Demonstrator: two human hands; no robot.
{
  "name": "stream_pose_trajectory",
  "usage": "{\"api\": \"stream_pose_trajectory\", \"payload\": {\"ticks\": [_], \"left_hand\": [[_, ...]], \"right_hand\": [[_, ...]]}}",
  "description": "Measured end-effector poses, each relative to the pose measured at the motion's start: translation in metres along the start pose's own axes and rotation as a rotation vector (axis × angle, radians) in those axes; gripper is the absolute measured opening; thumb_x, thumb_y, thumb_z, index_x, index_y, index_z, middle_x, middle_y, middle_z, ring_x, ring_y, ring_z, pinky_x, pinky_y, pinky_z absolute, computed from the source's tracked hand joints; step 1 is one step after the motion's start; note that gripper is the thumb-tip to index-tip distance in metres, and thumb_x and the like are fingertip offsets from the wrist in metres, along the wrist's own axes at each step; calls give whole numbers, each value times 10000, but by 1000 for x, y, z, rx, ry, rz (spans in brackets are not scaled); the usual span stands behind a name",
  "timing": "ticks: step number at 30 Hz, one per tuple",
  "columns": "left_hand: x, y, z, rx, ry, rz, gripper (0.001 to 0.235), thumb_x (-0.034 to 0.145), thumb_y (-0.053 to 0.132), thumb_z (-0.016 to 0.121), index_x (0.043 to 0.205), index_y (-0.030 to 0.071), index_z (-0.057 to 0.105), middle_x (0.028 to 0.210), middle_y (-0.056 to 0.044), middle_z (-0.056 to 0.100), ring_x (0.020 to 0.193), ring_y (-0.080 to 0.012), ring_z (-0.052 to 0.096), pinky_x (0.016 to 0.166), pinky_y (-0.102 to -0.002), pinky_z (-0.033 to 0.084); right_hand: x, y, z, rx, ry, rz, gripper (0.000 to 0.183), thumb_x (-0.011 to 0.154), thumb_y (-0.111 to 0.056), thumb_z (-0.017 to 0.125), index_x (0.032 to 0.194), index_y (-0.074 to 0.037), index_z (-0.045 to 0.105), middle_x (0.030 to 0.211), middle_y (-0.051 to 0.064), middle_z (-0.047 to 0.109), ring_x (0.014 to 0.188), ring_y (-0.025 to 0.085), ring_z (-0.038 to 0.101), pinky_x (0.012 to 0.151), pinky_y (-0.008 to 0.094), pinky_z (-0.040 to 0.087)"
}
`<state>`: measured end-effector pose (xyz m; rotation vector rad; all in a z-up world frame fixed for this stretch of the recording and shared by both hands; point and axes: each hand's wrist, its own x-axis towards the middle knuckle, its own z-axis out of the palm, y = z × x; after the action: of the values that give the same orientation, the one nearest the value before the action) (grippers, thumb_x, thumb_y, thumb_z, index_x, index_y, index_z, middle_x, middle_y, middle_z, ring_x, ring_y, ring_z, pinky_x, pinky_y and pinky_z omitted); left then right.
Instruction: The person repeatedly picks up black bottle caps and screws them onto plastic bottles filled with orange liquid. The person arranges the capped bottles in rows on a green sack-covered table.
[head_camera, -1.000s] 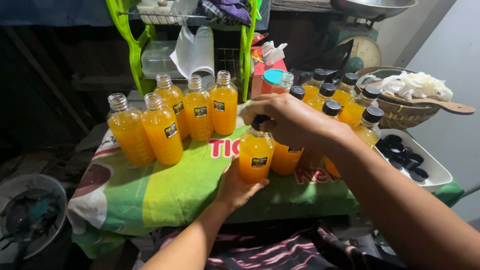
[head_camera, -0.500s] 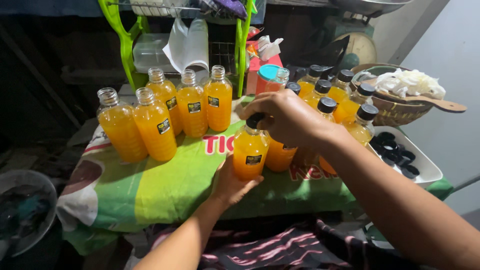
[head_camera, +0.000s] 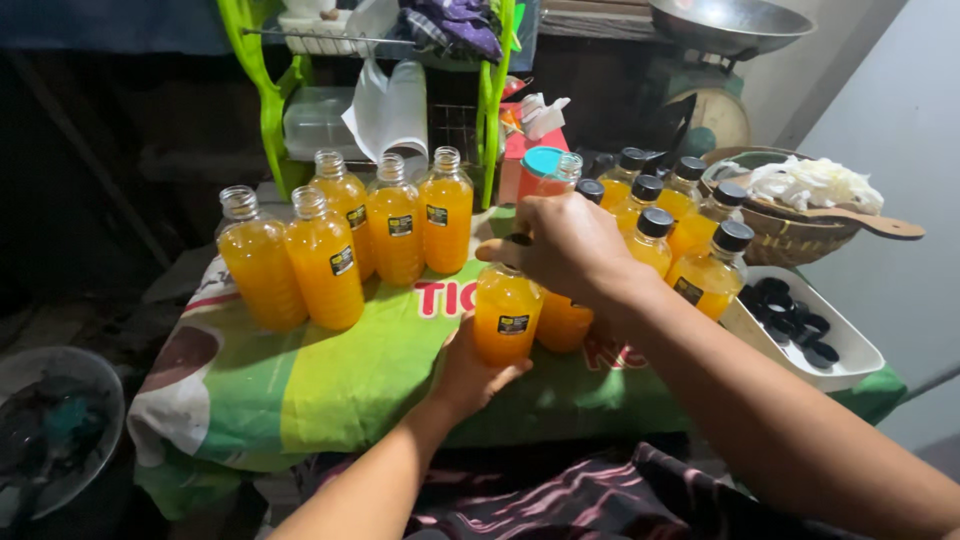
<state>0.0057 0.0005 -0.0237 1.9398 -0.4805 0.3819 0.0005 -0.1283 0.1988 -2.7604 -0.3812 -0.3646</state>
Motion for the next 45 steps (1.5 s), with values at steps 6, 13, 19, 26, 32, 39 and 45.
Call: {"api": "stream_pose_trajectory", "payload": {"ticks": [6, 13, 19, 26, 32, 39, 45], "left_hand": [[2, 7, -2, -21, -56, -237, 817, 623, 303, 946, 1276, 87, 507, 1171, -107, 706, 1111, -278, 685, 952, -403, 534], [-1, 9, -2, -41, -19, -185, 793, 622, 305, 943, 1262, 85, 528, 1160, -108, 710, 1099, -285, 694, 935, -407, 544], [2, 18, -5, -9, -27, -190, 748, 624, 287, 938, 1236, 89, 555, 1144, -98, 721, 1088, -286, 697, 926, -411, 545], [3, 23, -12, -74, -92, -277, 715, 652, 265, 928, 1247, 91, 572, 1141, -103, 730, 1067, -270, 719, 902, -395, 566], [0, 4, -6, -168, -78, -92, 644, 713, 69, 819, 1286, 72, 525, 1142, -104, 701, 1031, -258, 713, 871, -378, 578], [2, -7, -4, -166, -143, -149, 597, 713, 68, 752, 1272, 101, 544, 1128, -90, 713, 1019, -257, 723, 831, -394, 603], [6, -13, 1, 149, 123, 231, 703, 633, 178, 890, 1257, 73, 585, 1185, -165, 664, 1086, -455, 562, 977, -496, 445]], "right_hand": [[-13, 18, 17, 160, 89, -346, 401, 784, -237, 810, 1120, -38, 715, 958, 188, 704, 881, 357, 694, 763, 430, 543], [-20, 23, 34, 216, 214, -279, 382, 813, -154, 783, 1181, -74, 717, 1005, 155, 713, 904, 354, 679, 774, 426, 531], [-24, 21, 54, 256, 376, -229, 359, 865, -201, 786, 1185, -69, 687, 1000, 150, 719, 907, 327, 689, 799, 413, 538], [-55, 24, 101, 413, 477, -109, 646, 962, -171, 683, 1513, 2, 395, 1422, 276, 564, 1315, 419, 563, 1088, 438, 442], [-83, 25, 124, 451, 463, -74, 749, 940, -130, 670, 1570, 11, 291, 1536, 292, 445, 1416, 440, 464, 1137, 436, 391], [-102, 46, 153, 402, 434, 75, 617, 881, -129, 728, 1410, 32, 455, 1352, 314, 584, 1275, 452, 568, 1064, 443, 462], [-112, 73, 172, 419, 306, 69, 350, 891, -128, 697, 1224, -36, 644, 1066, 222, 722, 1010, 419, 684, 861, 457, 542]]}}
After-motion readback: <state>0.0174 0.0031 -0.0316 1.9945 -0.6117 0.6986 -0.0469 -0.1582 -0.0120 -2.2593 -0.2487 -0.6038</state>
